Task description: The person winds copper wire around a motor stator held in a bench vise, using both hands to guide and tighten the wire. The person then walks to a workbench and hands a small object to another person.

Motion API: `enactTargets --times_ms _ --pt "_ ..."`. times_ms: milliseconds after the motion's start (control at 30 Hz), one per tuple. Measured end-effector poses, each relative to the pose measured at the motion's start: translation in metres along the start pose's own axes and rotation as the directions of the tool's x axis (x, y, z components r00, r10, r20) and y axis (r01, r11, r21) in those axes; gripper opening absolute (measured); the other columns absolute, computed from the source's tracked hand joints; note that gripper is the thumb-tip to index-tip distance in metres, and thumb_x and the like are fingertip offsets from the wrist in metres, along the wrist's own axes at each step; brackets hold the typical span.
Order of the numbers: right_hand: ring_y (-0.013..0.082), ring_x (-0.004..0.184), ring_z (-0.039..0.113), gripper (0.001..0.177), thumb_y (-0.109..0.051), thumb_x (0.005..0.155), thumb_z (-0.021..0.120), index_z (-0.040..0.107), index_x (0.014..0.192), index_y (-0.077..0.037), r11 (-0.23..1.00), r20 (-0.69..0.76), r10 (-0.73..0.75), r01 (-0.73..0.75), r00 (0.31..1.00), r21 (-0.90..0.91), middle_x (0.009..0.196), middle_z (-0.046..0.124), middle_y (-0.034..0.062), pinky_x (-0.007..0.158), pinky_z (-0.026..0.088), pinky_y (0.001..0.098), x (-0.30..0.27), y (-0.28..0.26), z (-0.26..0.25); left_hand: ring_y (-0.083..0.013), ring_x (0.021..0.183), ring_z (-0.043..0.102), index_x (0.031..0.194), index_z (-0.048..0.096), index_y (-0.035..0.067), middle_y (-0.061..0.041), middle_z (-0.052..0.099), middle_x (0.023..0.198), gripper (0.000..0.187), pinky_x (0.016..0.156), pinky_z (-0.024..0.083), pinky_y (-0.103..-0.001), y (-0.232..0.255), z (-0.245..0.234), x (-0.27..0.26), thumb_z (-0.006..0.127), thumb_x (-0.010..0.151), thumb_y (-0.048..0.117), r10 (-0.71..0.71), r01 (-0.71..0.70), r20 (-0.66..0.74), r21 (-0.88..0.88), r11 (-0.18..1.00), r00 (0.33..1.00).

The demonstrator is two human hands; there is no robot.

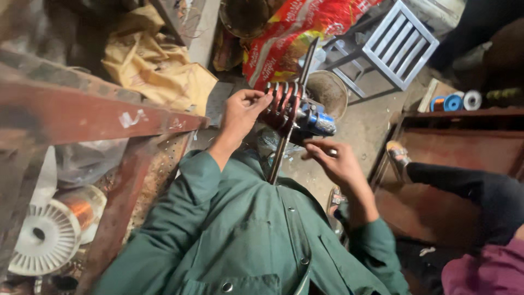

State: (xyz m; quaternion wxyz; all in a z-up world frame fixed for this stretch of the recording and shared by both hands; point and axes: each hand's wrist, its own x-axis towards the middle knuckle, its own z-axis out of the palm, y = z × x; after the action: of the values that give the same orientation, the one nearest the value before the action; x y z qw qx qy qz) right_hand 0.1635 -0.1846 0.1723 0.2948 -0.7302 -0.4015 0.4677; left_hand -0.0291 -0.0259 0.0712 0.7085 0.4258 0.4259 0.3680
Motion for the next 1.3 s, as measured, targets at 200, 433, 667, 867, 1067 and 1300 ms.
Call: enactTargets --times_ms 200,433,667,867,1067,1300 --pt "0.0124 0.093 0.075 0.032 -0.024 0.099 0.065 0.072 0.119 0.000 0.995 -0.256 -0.062 0.080 0.965 0.061 0.096 0.081 0.0094 0.084 0.055 0.0284 0.024 0.036 0.050 -0.0040 0.071 0.058 0.107 0.073 -0.004 -0.004 0.072 0.087 0.034 0.060 0.043 -0.020 0.020 0.002 -0.015 0.081 0.091 0.025 -0.108 0.108 -0.014 0.213 0.971 0.994" --pt "0.0134 0.087 0.077 0.027 -0.024 0.098 0.071 0.074 0.112 -0.001 0.987 -0.468 -0.031 0.100 0.883 0.123 0.094 0.081 0.0106 0.078 0.058 0.0275 0.026 0.028 0.062 -0.0040 0.082 0.062 0.107 0.072 0.002 0.000 0.073 0.094 0.036 0.072 0.049 -0.021 0.021 0.007 -0.010 0.079 0.089 0.032 -0.187 0.158 0.098 0.245 0.956 0.978" --pt "0.0134 0.068 0.070 0.023 -0.028 0.096 0.075 0.079 0.104 -0.007 0.980 -0.486 -0.155 0.072 0.860 -0.185 0.083 0.076 0.0140 0.065 0.055 0.0289 -0.011 0.011 0.055 -0.0059 0.085 0.060 0.105 0.072 0.004 0.001 0.070 0.093 0.038 0.076 0.049 -0.023 0.015 0.008 -0.010 0.080 0.089 0.038 -0.198 0.158 0.116 0.290 0.944 0.973" --pt "0.0062 0.074 0.064 0.033 -0.028 0.100 0.065 0.076 0.115 -0.001 0.930 -0.280 0.156 -0.045 0.947 0.366 0.090 0.081 0.0059 0.059 0.053 0.0259 0.021 0.017 0.056 -0.0060 0.087 0.062 0.106 0.072 0.005 0.001 0.072 0.096 0.038 0.078 0.051 -0.023 0.022 0.009 -0.010 0.079 0.088 0.038 -0.186 0.133 0.166 0.289 0.948 0.968" --pt "0.0092 0.073 0.064 0.032 -0.027 0.096 0.069 0.077 0.109 0.001 0.881 -0.312 0.285 -0.120 0.906 0.457 0.089 0.077 0.0058 0.062 0.053 0.0287 0.035 0.031 0.064 -0.0065 0.091 0.065 0.110 0.072 0.005 0.000 0.074 0.101 0.042 0.083 0.052 -0.024 0.029 0.011 -0.013 0.083 0.085 0.036 -0.206 0.146 0.216 0.263 0.954 0.955" --pt "0.0096 0.084 0.068 0.032 -0.027 0.097 0.072 0.078 0.102 0.004 0.888 -0.282 0.147 -0.001 0.948 0.460 0.092 0.078 0.0067 0.078 0.054 0.0260 0.047 0.056 0.066 -0.0055 0.088 0.067 0.105 0.077 0.006 0.001 0.077 0.096 0.042 0.082 0.054 -0.023 0.032 0.011 -0.014 0.088 0.079 0.037 -0.191 0.109 0.234 0.323 0.940 0.953"
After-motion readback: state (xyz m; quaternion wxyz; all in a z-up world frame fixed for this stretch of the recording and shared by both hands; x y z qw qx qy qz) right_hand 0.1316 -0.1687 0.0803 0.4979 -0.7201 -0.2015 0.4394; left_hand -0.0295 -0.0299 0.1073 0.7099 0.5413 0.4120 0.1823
